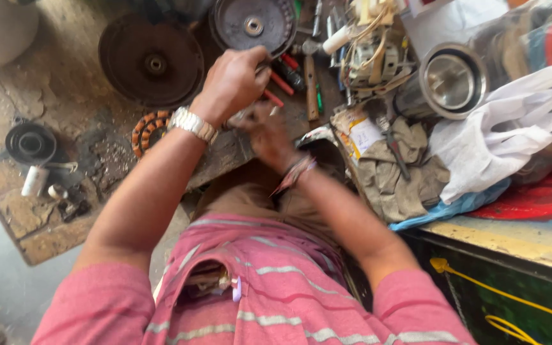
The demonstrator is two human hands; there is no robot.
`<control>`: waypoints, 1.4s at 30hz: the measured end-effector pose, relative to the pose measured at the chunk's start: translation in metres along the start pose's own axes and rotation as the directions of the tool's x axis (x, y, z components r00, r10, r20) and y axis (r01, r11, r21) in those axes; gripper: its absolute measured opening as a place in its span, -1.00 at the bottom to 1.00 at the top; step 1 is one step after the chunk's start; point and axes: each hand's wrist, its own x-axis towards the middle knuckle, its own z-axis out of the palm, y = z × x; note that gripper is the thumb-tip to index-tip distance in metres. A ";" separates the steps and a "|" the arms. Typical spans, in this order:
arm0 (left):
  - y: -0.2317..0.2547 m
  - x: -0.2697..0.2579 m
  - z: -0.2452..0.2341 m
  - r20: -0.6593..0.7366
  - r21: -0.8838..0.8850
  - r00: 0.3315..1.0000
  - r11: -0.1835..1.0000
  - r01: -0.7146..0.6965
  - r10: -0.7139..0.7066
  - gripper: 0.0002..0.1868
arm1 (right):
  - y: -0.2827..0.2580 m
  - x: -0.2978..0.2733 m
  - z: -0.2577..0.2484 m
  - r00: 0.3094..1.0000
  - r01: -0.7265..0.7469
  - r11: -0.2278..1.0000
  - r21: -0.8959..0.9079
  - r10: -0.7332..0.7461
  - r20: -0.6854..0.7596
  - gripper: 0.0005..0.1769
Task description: The person sits on the floor and works on a circular motor stator, using a screwdriver to adjust wires and a soldering iron to heat connections. They also handle a metal disc and various tools on a cluttered workbench.
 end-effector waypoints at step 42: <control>-0.007 0.014 0.017 0.002 0.102 0.997 0.991 0.081 -0.081 -0.50 | -0.040 -0.019 0.042 0.934 -0.201 0.950 0.239 0.259 -0.245 -0.79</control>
